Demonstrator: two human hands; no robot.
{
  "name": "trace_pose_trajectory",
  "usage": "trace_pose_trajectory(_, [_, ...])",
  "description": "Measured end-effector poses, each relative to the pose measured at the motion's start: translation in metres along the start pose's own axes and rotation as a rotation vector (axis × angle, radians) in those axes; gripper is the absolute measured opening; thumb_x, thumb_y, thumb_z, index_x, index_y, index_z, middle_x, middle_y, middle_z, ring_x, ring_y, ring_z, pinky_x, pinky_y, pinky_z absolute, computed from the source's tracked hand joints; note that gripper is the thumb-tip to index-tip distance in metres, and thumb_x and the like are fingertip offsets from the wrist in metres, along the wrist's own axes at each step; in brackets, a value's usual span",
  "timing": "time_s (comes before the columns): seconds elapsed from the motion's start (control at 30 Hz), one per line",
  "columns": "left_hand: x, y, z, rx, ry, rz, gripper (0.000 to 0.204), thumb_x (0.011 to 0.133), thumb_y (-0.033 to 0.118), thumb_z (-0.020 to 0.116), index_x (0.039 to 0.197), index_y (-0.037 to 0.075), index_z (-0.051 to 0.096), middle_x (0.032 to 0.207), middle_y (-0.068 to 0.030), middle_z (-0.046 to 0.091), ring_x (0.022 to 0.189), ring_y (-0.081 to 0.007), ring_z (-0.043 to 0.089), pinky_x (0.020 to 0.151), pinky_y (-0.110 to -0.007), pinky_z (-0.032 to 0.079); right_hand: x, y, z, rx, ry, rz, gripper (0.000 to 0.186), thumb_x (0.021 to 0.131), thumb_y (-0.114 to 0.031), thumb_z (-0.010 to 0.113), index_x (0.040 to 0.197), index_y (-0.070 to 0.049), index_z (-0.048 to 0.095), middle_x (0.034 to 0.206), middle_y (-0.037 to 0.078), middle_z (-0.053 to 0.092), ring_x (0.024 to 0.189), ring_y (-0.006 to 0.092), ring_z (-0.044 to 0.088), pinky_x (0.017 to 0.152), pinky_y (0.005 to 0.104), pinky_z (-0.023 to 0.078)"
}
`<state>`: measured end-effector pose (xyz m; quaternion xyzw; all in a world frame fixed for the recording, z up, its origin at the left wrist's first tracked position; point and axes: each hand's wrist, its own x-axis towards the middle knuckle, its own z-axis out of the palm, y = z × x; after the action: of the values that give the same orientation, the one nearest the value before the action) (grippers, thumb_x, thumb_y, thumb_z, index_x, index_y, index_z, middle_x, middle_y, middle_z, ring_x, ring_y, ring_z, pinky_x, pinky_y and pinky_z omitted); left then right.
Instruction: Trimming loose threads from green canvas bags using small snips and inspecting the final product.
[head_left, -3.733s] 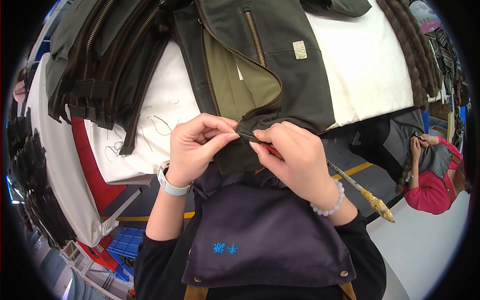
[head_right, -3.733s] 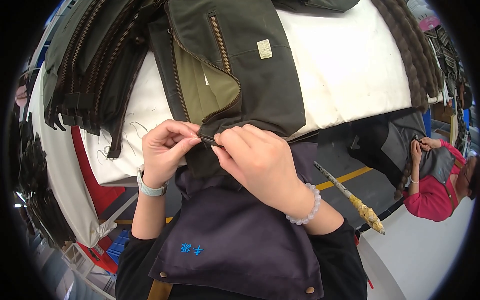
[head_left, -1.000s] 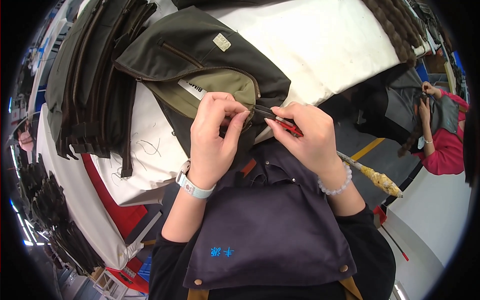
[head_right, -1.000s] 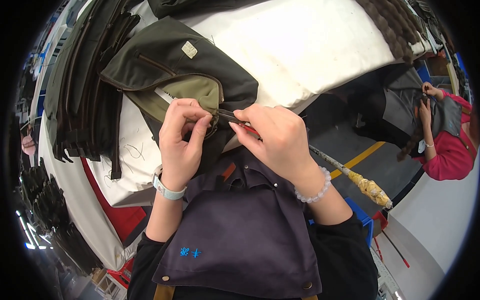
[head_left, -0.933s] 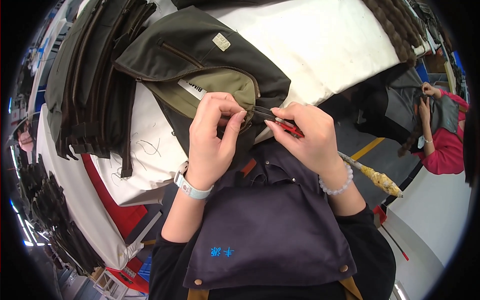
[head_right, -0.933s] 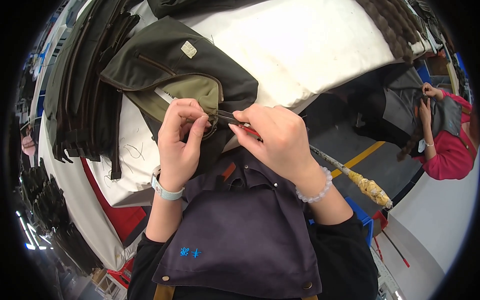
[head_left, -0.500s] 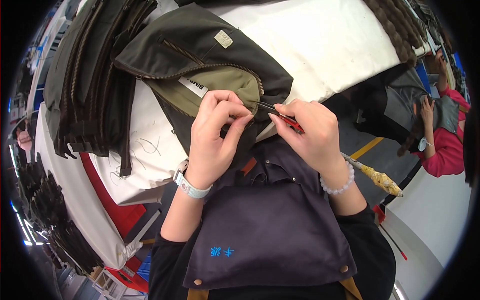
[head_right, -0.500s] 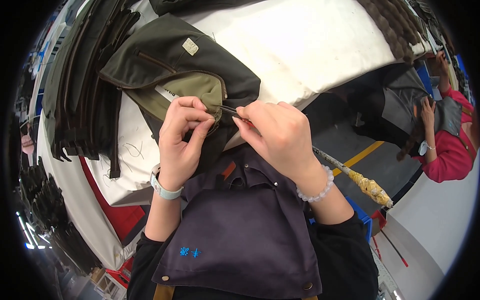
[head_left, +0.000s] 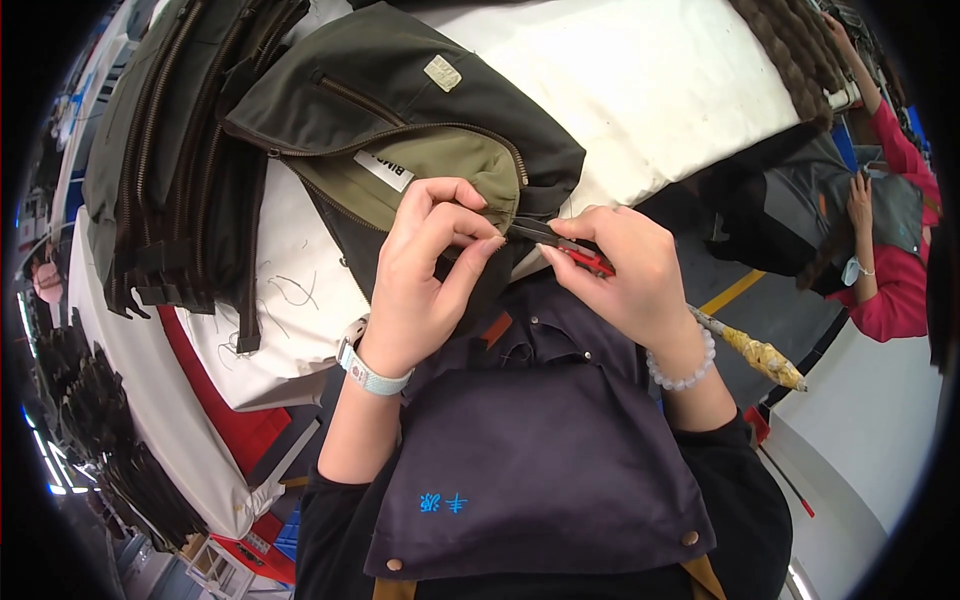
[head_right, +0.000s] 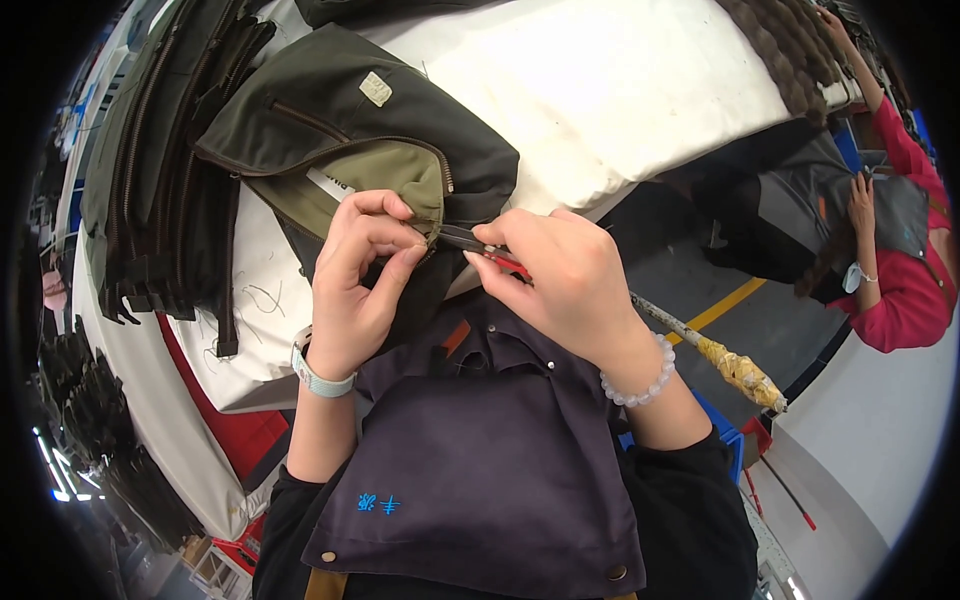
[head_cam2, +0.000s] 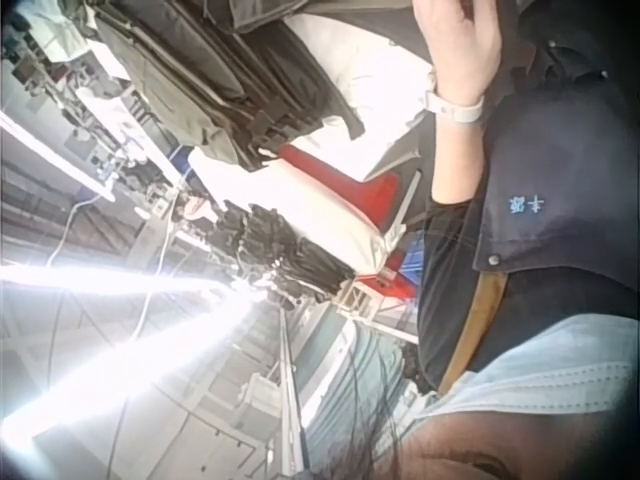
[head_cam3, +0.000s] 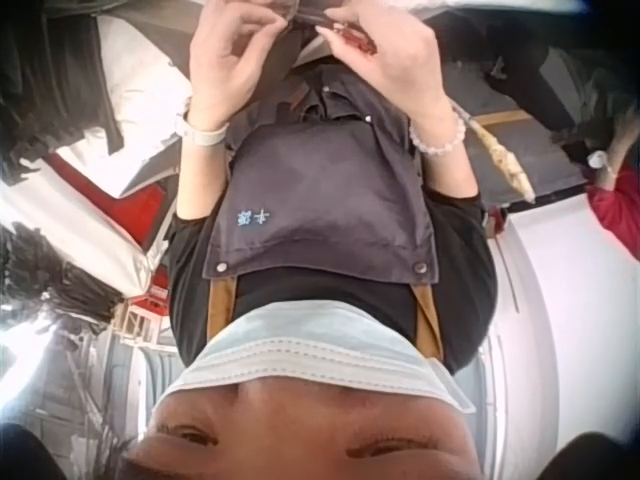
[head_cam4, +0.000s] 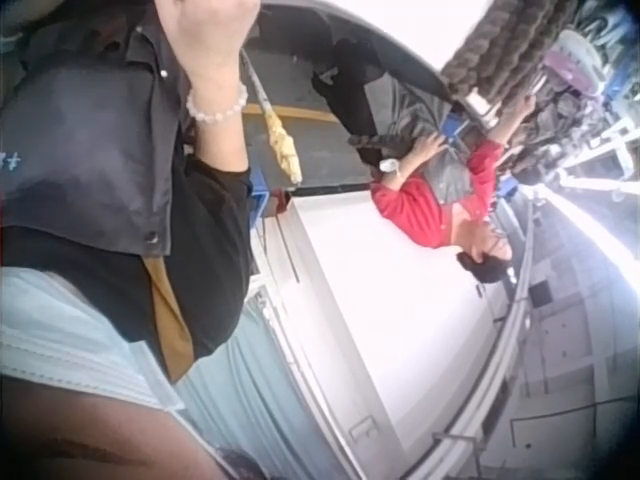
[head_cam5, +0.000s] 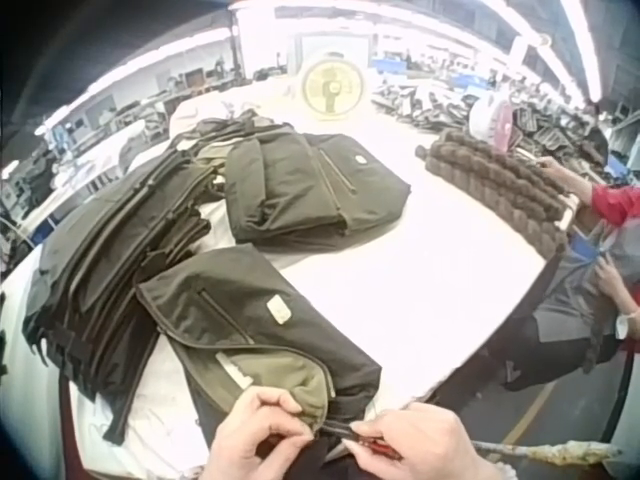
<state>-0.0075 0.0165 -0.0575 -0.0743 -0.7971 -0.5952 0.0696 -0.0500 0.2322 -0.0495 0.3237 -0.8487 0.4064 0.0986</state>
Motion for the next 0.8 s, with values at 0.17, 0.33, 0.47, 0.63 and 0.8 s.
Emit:
trace_pose_trajectory(0.17, [0.001, -0.002, -0.003, 0.028, -0.07, 0.025, 0.012, 0.089, -0.01, 0.066, 0.098, -0.002, 0.065, 0.117, -0.0127, 0.055, 0.094, -0.0139, 0.06, 0.077, -0.026, 0.053, 0.003, -0.002, -0.001, -0.065, -0.036, -0.036, 0.019, 0.081, -0.007, 0.079, 0.085, -0.006, 0.06, 0.076, 0.004, 0.069, 0.062, 0.0211, 0.063, 0.057, 0.0312, 0.045])
trace_pose_trajectory(0.33, [0.002, 0.001, 0.0, 0.112, -0.045, 0.061, 0.012, 0.086, -0.008, 0.069, 0.094, 0.0, 0.066, 0.113, -0.0119, 0.057, 0.087, -0.0158, 0.063, 0.076, -0.028, 0.054, 0.003, -0.004, 0.001, -0.128, -0.029, -0.053, 0.019, 0.082, -0.007, 0.077, 0.083, -0.007, 0.058, 0.068, 0.003, 0.061, 0.059, 0.0208, 0.061, 0.056, 0.0325, 0.043])
trace_pose_trajectory(0.47, [0.001, 0.004, -0.002, 0.156, -0.001, 0.055, 0.013, 0.084, -0.007, 0.071, 0.093, 0.0, 0.065, 0.108, -0.0105, 0.06, 0.083, -0.0176, 0.066, 0.076, -0.029, 0.054, 0.006, -0.003, 0.002, -0.151, -0.043, -0.079, 0.02, 0.081, -0.007, 0.078, 0.083, -0.007, 0.058, 0.071, 0.003, 0.063, 0.06, 0.0212, 0.061, 0.056, 0.0321, 0.043])
trace_pose_trajectory(0.63, [-0.018, 0.021, -0.068, 0.154, -0.019, 0.001, 0.011, 0.084, -0.009, 0.069, 0.093, -0.003, 0.066, 0.093, -0.0107, 0.066, 0.083, -0.0184, 0.067, 0.076, -0.028, 0.054, 0.0, -0.002, -0.01, 0.232, 0.083, 0.172, 0.018, 0.09, -0.007, 0.072, 0.105, -0.001, 0.066, 0.073, 0.007, 0.063, 0.061, 0.0135, 0.061, 0.059, 0.0261, 0.046])
trace_pose_trajectory(0.8, [-0.067, 0.05, -0.147, 0.545, 0.225, -0.439, 0.009, 0.087, -0.006, 0.068, 0.094, -0.002, 0.069, 0.1, -0.0111, 0.069, 0.081, -0.0174, 0.068, 0.073, -0.027, 0.054, 0.009, 0.018, -0.013, 0.478, 0.187, 0.427, 0.019, 0.099, -0.008, 0.064, 0.116, 0.0, 0.061, 0.072, 0.0, 0.053, 0.062, 0.0073, 0.046, 0.059, 0.0227, 0.039])
